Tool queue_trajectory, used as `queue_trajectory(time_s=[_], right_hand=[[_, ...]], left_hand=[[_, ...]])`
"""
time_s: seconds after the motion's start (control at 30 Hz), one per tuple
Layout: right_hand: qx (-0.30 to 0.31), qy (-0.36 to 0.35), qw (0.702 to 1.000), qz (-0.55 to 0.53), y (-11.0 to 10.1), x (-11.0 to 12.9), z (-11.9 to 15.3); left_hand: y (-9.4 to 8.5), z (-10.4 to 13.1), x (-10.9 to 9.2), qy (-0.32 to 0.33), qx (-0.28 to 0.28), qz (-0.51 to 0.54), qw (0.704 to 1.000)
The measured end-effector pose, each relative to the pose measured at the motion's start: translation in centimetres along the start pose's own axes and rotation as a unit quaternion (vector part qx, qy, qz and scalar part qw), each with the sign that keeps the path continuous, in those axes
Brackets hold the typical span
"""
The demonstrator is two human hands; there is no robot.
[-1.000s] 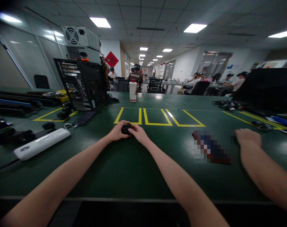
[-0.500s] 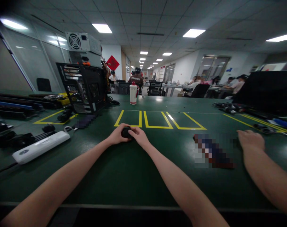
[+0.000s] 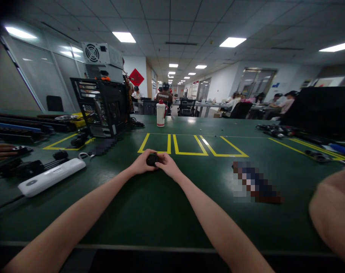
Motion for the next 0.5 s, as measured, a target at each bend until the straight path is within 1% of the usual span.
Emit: queue_trajectory(time_s=[0.17,0.23,0.3,0.37,0.5], right_hand=[[-0.046,-0.011,0.997,0.054,-0.76,0.31,-0.2],[-0.056,0.007,0.997,0.058,-0.98,-0.04,-0.27],[-0.049,0.029,0.997,0.058,-0.99,-0.5,-0.29],[-0.03,0.036,0.998,0.048,-0.78,-0.67,-0.29],[0.001,0.007,1.0,-0.008,-0.12,-0.01,-0.15]], left_hand=[[-0.01,0.02,-0.09,-0.002,0.007,-0.001,1.0],[-0.07,0.06,-0.19,-0.001,0.009,0.002,1.0],[-0.15,0.12,-0.32,0.004,0.009,0.006,1.0],[-0.17,0.17,-0.44,0.01,0.008,0.008,1.0],[-0.08,0.14,-0.38,0.01,0.006,0.003,1.0]])
Point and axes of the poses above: each hand's wrist, its own z-axis away from the middle knuckle, its own y-axis out of the palm, x = y × z, the point moved 9 cm from there along -z, towards the middle knuckle, and after that the axes turned 9 degrees about -y, right-handed, at the moved point
